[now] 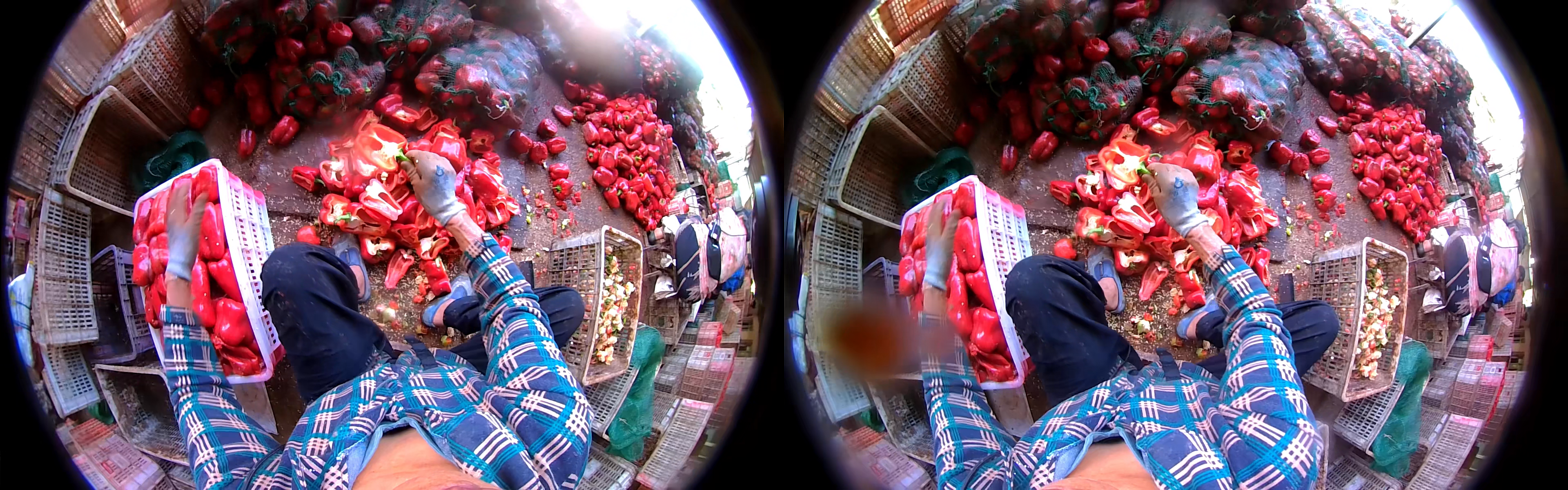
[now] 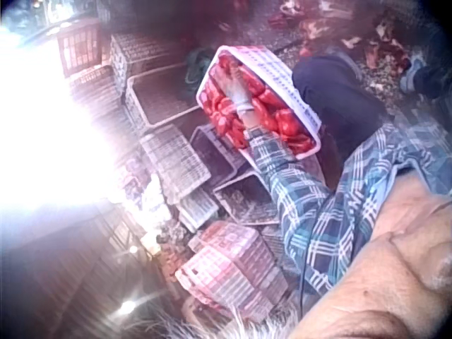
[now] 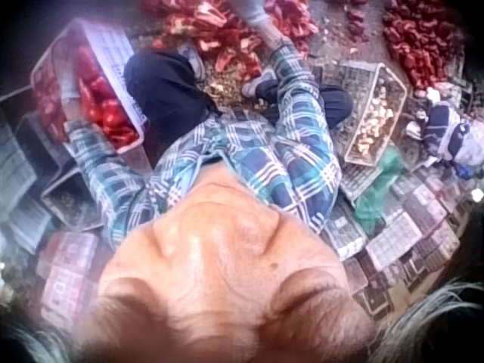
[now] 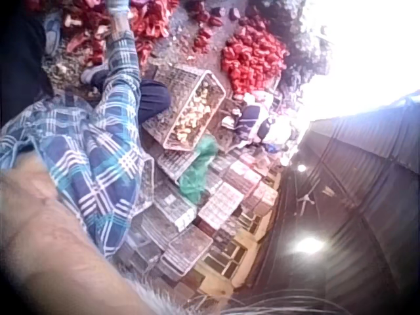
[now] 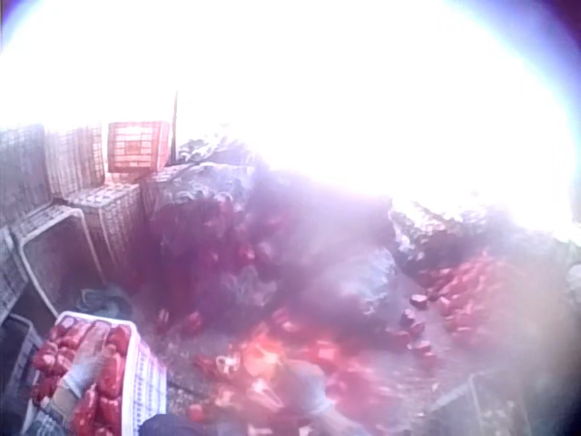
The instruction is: The person sits on the floor and cuts red bell peppers with a large knife, removing the stems and seeds, then places the cut peppers into a white plastic crate.
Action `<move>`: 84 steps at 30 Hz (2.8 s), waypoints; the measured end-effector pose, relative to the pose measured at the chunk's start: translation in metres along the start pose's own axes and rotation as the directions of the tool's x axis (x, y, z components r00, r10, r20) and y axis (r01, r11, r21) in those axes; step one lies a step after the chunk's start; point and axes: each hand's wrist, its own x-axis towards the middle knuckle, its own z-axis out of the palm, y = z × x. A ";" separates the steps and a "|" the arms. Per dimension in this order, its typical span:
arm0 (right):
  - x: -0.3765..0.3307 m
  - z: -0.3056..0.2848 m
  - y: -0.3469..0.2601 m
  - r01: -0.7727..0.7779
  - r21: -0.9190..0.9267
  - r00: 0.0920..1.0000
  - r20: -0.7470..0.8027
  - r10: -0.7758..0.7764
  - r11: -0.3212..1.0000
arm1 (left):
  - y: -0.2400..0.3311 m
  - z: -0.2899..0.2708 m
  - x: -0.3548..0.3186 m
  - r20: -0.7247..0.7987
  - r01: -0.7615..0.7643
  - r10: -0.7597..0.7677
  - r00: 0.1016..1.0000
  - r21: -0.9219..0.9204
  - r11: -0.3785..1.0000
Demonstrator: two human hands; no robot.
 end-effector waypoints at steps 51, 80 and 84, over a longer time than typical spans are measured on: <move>-0.108 -0.101 -0.055 -0.084 -0.417 0.932 0.289 0.219 0.905 | 0.261 0.264 -0.142 0.497 0.292 0.055 0.866 -0.592 0.751; -0.155 -0.069 0.005 -0.774 0.501 0.613 0.442 0.655 0.387 | 0.271 0.266 -0.131 0.672 0.481 0.076 0.737 -0.599 0.641; -0.159 -0.075 -0.006 -0.777 0.629 0.486 0.592 0.643 0.008 | 0.262 0.266 -0.131 0.689 0.485 0.114 0.716 -0.607 0.629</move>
